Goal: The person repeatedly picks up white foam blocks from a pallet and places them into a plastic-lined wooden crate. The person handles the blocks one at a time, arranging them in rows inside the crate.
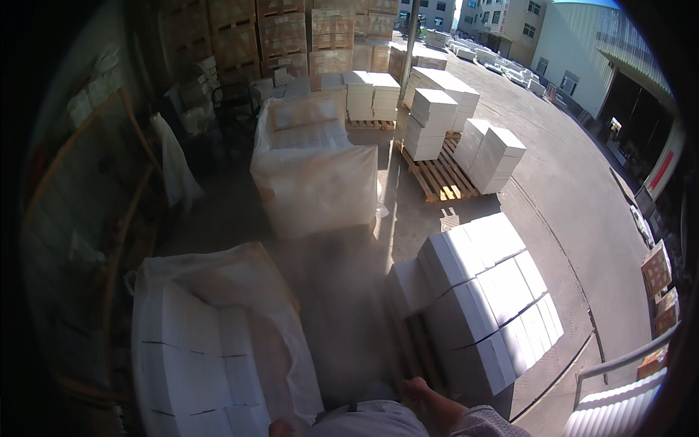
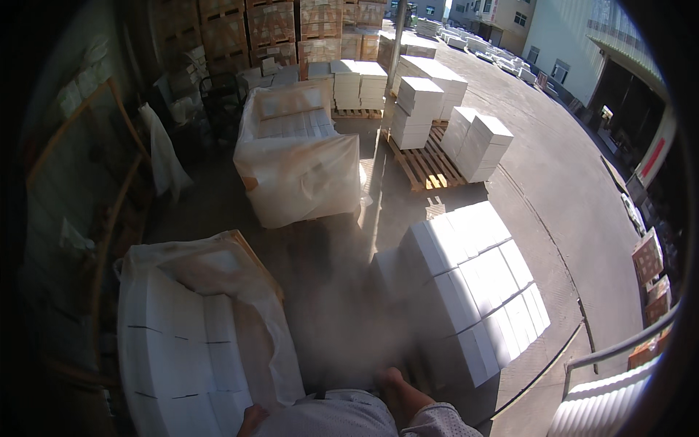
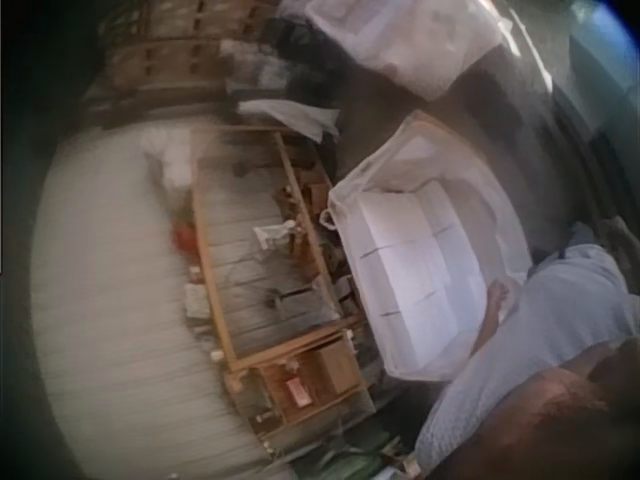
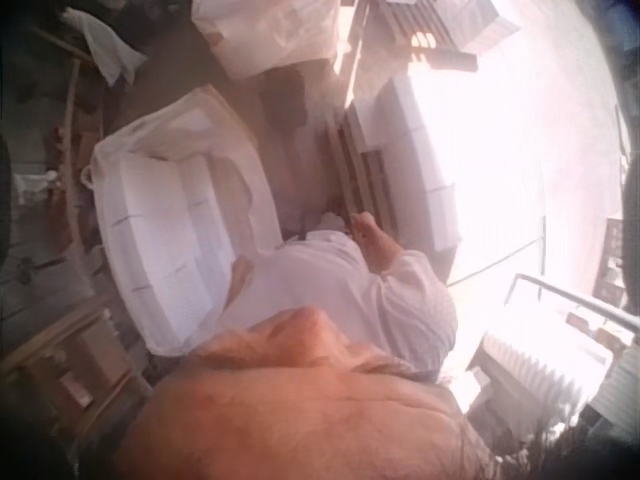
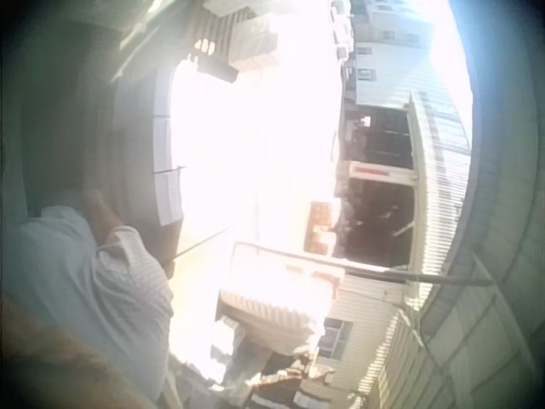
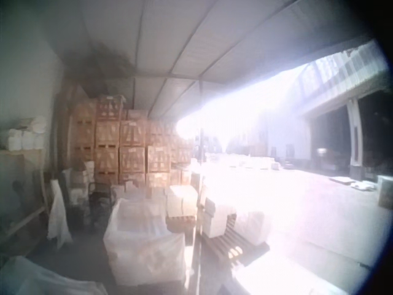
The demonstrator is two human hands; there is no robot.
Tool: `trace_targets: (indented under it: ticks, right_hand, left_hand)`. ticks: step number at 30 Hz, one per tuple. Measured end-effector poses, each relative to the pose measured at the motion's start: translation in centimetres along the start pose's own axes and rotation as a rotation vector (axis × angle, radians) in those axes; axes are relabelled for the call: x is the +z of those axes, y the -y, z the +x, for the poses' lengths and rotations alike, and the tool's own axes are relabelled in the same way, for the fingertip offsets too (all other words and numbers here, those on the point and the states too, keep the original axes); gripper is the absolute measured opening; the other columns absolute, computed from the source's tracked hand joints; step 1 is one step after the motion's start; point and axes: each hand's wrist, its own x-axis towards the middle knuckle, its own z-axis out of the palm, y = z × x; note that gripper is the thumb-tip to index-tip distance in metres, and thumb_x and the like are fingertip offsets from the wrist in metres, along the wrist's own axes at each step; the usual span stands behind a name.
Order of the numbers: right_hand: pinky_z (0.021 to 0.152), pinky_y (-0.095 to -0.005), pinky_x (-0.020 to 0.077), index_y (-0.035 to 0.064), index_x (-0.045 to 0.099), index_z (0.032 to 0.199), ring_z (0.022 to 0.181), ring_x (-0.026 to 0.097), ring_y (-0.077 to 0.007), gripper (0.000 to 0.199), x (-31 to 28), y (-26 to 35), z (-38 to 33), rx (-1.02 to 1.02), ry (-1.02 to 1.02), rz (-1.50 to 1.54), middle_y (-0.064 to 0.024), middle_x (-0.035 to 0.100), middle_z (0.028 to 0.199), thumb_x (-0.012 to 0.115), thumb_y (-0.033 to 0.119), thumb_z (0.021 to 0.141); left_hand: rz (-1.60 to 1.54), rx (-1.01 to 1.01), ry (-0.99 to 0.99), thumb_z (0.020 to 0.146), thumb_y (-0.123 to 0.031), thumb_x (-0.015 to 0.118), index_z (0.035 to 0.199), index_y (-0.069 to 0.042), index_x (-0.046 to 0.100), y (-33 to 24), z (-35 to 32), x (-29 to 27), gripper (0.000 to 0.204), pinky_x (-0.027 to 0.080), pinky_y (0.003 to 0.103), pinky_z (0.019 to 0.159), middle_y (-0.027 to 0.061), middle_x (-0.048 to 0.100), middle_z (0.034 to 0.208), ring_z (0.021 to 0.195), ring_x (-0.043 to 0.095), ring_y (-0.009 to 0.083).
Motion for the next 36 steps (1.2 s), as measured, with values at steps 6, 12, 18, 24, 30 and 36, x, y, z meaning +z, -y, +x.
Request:
trace_targets:
  ticks: [6,12,18,24,30,36]
  right_hand:
    - [0.059,-0.0382,0.0518,0.0093,0.067,0.079,0.074,0.066,-0.0216,0.024,-6.0,-0.7,0.3,-0.111,-0.095,0.047,-0.0083,0.067,0.081,0.059,0.032,0.082]
    - [0.063,-0.037,0.0514,0.0043,0.067,0.082,0.075,0.065,-0.0225,0.033,-12.2,-2.4,0.7,-0.085,-0.152,-0.151,-0.0096,0.066,0.079,0.062,0.037,0.083]
    - [0.074,-0.0373,0.0511,0.0037,0.069,0.089,0.087,0.065,-0.0273,0.039,-10.3,-10.0,4.8,0.44,-0.183,0.802,-0.0121,0.067,0.088,0.058,0.04,0.084]
    - [0.066,-0.0376,0.0514,0.0037,0.067,0.083,0.075,0.067,-0.0231,0.029,-9.2,-12.1,2.8,0.364,-0.226,0.796,-0.007,0.068,0.078,0.058,0.031,0.086]
    - [0.058,-0.0373,0.0503,0.0094,0.06,0.08,0.069,0.065,-0.0252,0.024,-4.4,-10.9,3.6,-0.019,-0.4,-0.119,-0.0071,0.065,0.074,0.056,0.032,0.085]
    - [0.055,-0.0376,0.0484,0.0053,0.063,0.082,0.064,0.062,-0.0214,0.03,-11.0,-5.7,6.7,0.275,-0.383,0.533,-0.0079,0.063,0.072,0.055,0.034,0.089]
  left_hand:
    - [1.497,0.792,0.198,0.089,-0.031,0.056,0.099,0.0,0.057,0.9,0.5,0.6,0.032,0.052,0.042,0.065,0.0148,0.061,0.088,0.079,0.063,0.0339]
    - [0.132,0.084,0.01,0.091,-0.029,0.051,0.102,0.002,0.057,-3.1,0.2,8.9,0.032,0.054,0.044,0.066,0.017,0.062,0.088,0.079,0.064,0.0357]
    - [0.11,0.044,-0.107,0.09,-0.028,0.047,0.11,0.006,0.051,-11.8,-0.3,16.7,0.039,0.055,0.045,0.068,0.0216,0.063,0.099,0.087,0.065,0.0352]
    - [0.472,-0.089,-0.023,0.092,-0.034,0.041,0.111,-0.001,0.055,-19.6,-0.8,19.1,0.041,0.054,0.046,0.07,0.0166,0.066,0.101,0.085,0.066,0.0321]
    - [0.613,0.022,0.132,0.093,-0.04,0.04,0.107,-0.006,0.06,-25.2,7.3,17.7,0.042,0.05,0.046,0.063,0.0137,0.068,0.1,0.082,0.067,0.0278]
    - [0.637,0.094,0.087,0.092,-0.04,0.045,0.101,-0.006,0.063,-34.2,13.3,21.5,0.039,0.05,0.044,0.06,0.0123,0.068,0.094,0.078,0.066,0.0256]
